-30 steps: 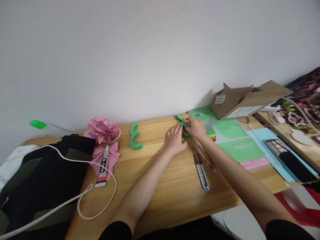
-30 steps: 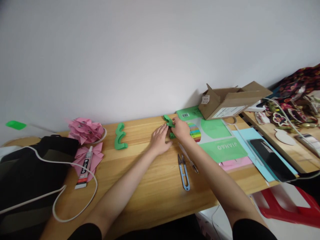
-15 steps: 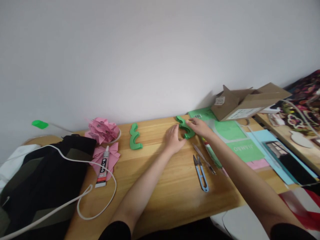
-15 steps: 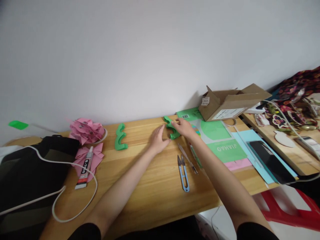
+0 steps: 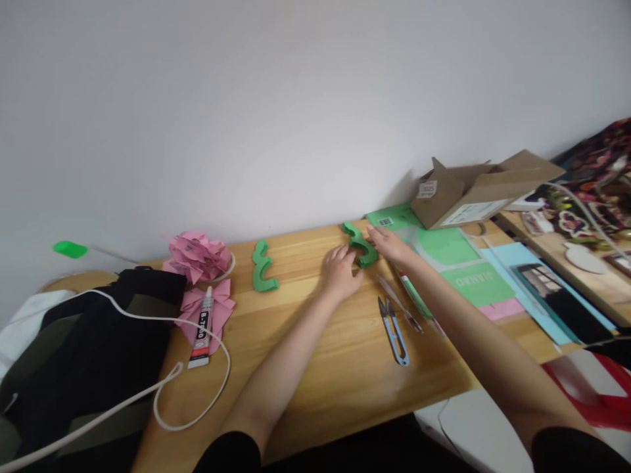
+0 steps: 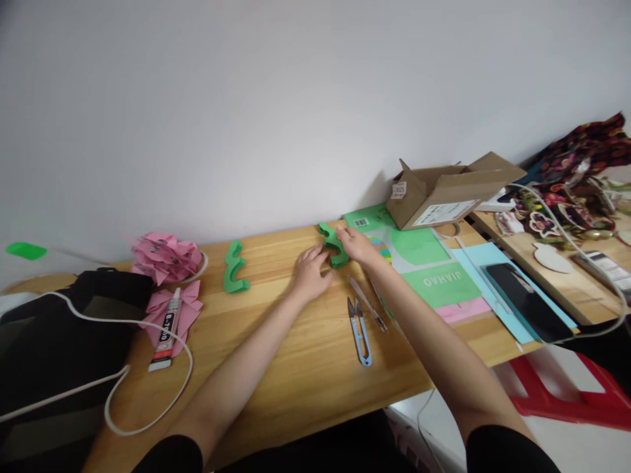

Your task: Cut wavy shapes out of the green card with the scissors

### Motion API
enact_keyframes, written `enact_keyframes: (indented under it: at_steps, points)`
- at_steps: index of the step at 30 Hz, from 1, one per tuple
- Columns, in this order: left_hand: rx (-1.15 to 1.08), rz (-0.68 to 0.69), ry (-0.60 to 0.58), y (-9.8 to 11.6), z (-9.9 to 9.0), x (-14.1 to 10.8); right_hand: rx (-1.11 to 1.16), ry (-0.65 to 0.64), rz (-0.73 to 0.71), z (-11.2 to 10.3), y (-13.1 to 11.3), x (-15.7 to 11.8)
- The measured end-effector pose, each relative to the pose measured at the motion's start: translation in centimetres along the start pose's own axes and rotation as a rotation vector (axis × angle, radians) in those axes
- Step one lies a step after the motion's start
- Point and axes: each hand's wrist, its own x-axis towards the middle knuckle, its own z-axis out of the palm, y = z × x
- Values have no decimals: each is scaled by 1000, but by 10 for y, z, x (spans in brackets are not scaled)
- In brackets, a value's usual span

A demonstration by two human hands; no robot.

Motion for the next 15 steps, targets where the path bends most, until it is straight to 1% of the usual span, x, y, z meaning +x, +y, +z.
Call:
enact_keyframes:
  at_steps: [5,8,12,15]
  points:
    - [25,8,13,0,3,-1,113,-11,78,-1,1,-5]
    - [35,5,15,1,4,0,152,-17,100,-2,0,-7]
    - [41,5,17,2,3,0,148,-13,83,-2,0,-9]
    - [37,14,19,2,2,0,103,2,38,0,1,-9]
